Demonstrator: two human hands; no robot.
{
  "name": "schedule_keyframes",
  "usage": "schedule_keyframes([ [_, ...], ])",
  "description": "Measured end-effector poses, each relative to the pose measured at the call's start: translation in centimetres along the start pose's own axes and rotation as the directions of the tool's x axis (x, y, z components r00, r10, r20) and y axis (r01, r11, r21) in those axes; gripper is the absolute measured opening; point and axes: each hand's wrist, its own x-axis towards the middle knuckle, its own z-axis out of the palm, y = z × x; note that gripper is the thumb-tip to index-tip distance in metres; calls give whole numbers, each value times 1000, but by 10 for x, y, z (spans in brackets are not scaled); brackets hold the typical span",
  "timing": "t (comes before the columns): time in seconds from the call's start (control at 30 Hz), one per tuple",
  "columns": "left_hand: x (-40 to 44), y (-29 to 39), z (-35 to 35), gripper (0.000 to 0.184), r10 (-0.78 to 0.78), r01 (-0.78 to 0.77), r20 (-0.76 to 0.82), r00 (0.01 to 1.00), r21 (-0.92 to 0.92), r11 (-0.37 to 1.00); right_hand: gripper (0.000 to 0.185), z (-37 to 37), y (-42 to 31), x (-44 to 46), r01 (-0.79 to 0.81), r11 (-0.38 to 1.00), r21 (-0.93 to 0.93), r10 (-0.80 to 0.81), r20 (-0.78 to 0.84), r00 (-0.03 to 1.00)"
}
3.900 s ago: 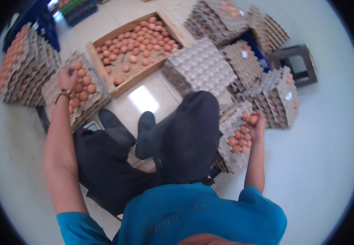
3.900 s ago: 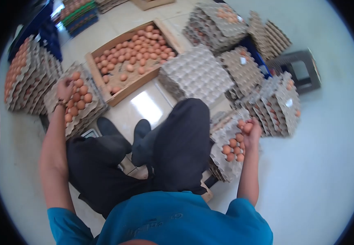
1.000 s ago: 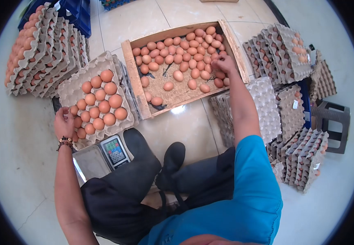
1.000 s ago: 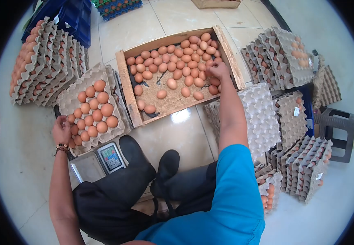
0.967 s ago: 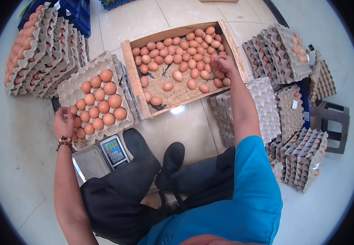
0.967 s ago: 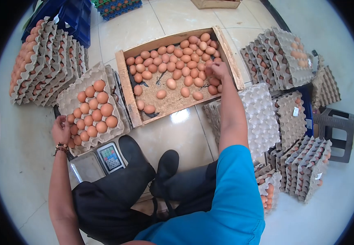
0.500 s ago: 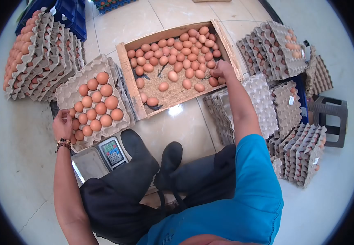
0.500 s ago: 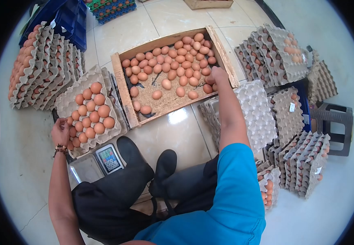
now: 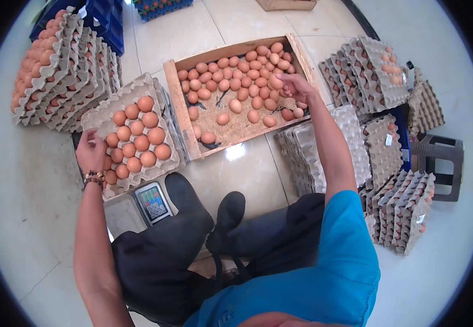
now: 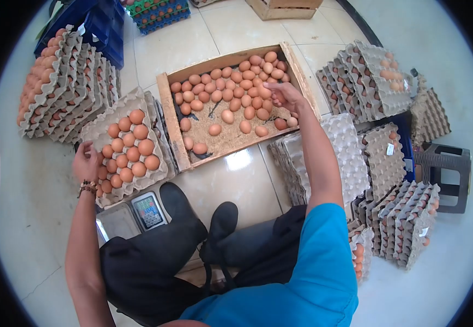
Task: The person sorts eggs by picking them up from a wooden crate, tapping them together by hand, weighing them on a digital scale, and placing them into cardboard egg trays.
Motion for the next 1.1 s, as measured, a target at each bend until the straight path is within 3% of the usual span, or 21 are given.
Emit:
schedule_keyframes([
  [0.1,-2,78,10,30,127,-119,18,992,-251,961,24,71,-32,-32,84,975,204,-133,237,962],
  [0.17,-11,133,20,42,277,-139,237,931,-472,871,27,110,-42,-45,117,960,254,-207,367,907],
  [0.2,-22,160,28,55,369,-110,287,884,-639,761,28,126,-46,-49,113,965,235,-205,415,887],
  [0.27,-44,223,13,63,559,-278,280,781,-645,712,31,154,-51,-59,117,975,189,-196,484,853],
  [0.37,-62,255,15,62,679,-413,184,710,-673,614,35,192,-60,-82,169,981,96,-194,522,831],
  [0.47,-67,257,20,60,638,-280,256,726,-737,615,36,197,-50,-77,189,979,74,-197,584,788],
  [0.57,-66,249,27,53,595,-221,318,738,-720,658,37,172,-57,-79,148,980,-135,-53,538,841],
  [0.6,-66,242,29,49,566,-140,360,741,-742,655,34,156,-56,-68,141,955,-260,-18,423,906],
  [0.63,-62,236,30,45,538,-62,398,743,-759,648,32,137,-52,-57,254,828,-501,-142,251,958],
  [0.67,-58,229,32,42,512,13,434,741,-772,635,30,112,-50,-49,189,726,-661,-123,146,982],
  [0.73,-50,211,36,38,398,224,543,740,-756,615,28,47,-20,-11,-70,279,-958,-204,-131,970],
  [0.8,-42,193,41,38,193,419,573,797,-754,507,26,-12,37,19,-171,8,-985,-377,-161,912],
  [0.83,-38,183,43,38,83,502,590,803,-746,438,25,-15,40,12,-214,16,-977,-273,-211,939],
  [0.9,-24,160,42,40,49,559,642,765,-700,445,25,-15,49,1,-293,16,-956,-61,-294,954],
  [1.0,-19,143,42,41,-50,615,664,746,-658,435,41,5,50,6,-402,-113,-909,97,-412,906],
  [1.1,-18,133,38,41,-74,604,649,757,-653,457,43,16,51,4,-415,-151,-897,29,-424,905],
])
